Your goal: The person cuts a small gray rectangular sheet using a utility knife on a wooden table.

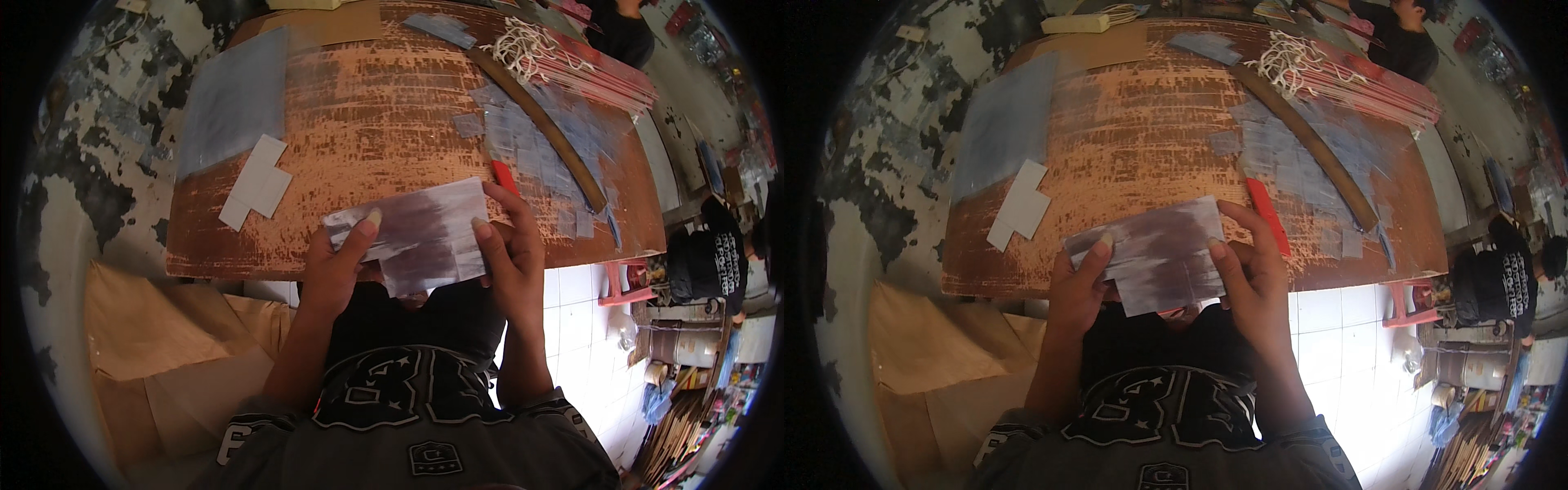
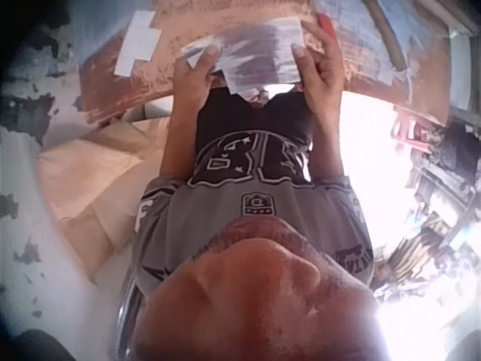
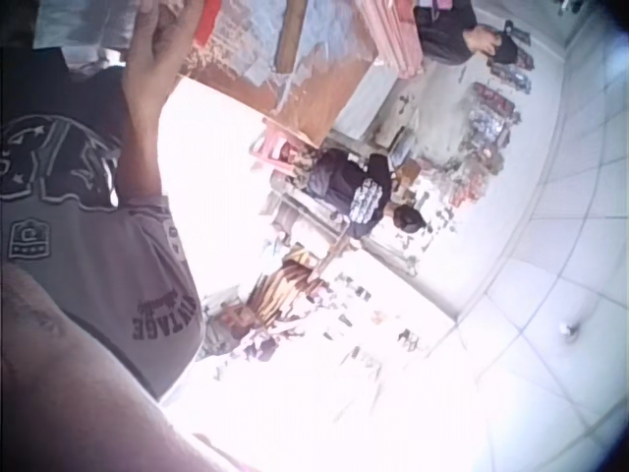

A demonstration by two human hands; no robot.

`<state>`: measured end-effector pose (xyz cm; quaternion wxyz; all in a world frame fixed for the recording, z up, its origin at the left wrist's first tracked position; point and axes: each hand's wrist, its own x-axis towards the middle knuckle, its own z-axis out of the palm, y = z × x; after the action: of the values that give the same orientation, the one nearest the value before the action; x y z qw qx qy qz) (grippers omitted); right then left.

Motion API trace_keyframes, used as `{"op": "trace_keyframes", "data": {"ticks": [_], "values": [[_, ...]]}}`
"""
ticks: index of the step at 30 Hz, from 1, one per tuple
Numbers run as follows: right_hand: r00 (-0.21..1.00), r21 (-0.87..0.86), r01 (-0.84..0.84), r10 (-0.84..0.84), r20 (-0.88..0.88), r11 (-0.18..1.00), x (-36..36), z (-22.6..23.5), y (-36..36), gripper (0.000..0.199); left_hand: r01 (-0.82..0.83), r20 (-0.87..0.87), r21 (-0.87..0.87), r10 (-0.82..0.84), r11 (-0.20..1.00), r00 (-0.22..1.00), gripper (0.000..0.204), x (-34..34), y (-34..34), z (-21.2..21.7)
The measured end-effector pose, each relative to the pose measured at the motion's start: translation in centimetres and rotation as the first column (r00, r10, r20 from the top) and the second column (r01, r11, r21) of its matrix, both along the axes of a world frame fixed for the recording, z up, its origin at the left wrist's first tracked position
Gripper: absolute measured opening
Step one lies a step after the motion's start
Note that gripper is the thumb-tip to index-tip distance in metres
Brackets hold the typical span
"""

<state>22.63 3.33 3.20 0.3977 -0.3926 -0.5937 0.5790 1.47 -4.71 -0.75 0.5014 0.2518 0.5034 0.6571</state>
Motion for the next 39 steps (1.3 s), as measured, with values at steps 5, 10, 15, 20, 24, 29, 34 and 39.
{"op": "trace_keyframes", "data": {"ticks": [5, 10, 15, 20, 24, 29, 34, 39], "values": [[1.000, 0.046, 0.022, -0.021, -0.019, 0.999, 0.1, -0.7, -0.3, 0.041, 0.016, -0.027, 0.027, -0.015, 0.999, 1.000, 0.038, 0.0, -0.3, -0.5], [0.997, 0.036, 0.035, -0.032, -0.075, 0.999, 0.4, -1.4, -0.1, 0.038, -0.055, 0.007, 0.027, 0.055, 0.998, 0.998, 0.035, 0.9, -0.4, -0.3], [1.000, 0.000, 0.024, -0.024, -0.016, 1.000, 0.3, -1.4, -0.1, 0.038, -0.033, 0.034, 0.089, 0.030, 0.995, 0.999, 0.033, 0.6, -0.9, -0.9], [1.000, -0.015, -0.024, 0.023, -0.017, 1.000, 0.3, -1.5, -0.1, 0.039, -0.042, 0.054, 0.060, 0.039, 0.997, 0.998, 0.037, 0.5, -1.4, -1.3], [0.992, -0.042, -0.056, 0.050, -0.119, 0.998, -0.5, -0.9, 0.0, 0.038, -0.056, 0.090, 0.083, 0.049, 0.995, 0.995, 0.039, 0.2, -1.7, -2.0], [0.991, -0.131, -0.093, 0.079, -0.109, 0.987, -0.7, -1.7, 1.0, 0.030, -0.240, 0.084, 0.039, 0.236, 0.970, 0.968, 0.035, 1.4, -1.4, -1.8], [0.971, -0.248, -0.237, 0.225, -0.078, 0.939, 0.3, -2.7, 1.5, 0.032, -0.271, 0.100, 0.067, 0.264, 0.960, 0.959, 0.037, 0.8, -1.2, -3.2], [0.964, -0.257, -0.264, 0.251, -0.086, 0.929, 0.0, -2.6, 1.2, 0.036, -0.298, 0.143, 0.033, 0.291, 0.954, 0.946, 0.038, 1.8, -0.7, -2.8]]}}
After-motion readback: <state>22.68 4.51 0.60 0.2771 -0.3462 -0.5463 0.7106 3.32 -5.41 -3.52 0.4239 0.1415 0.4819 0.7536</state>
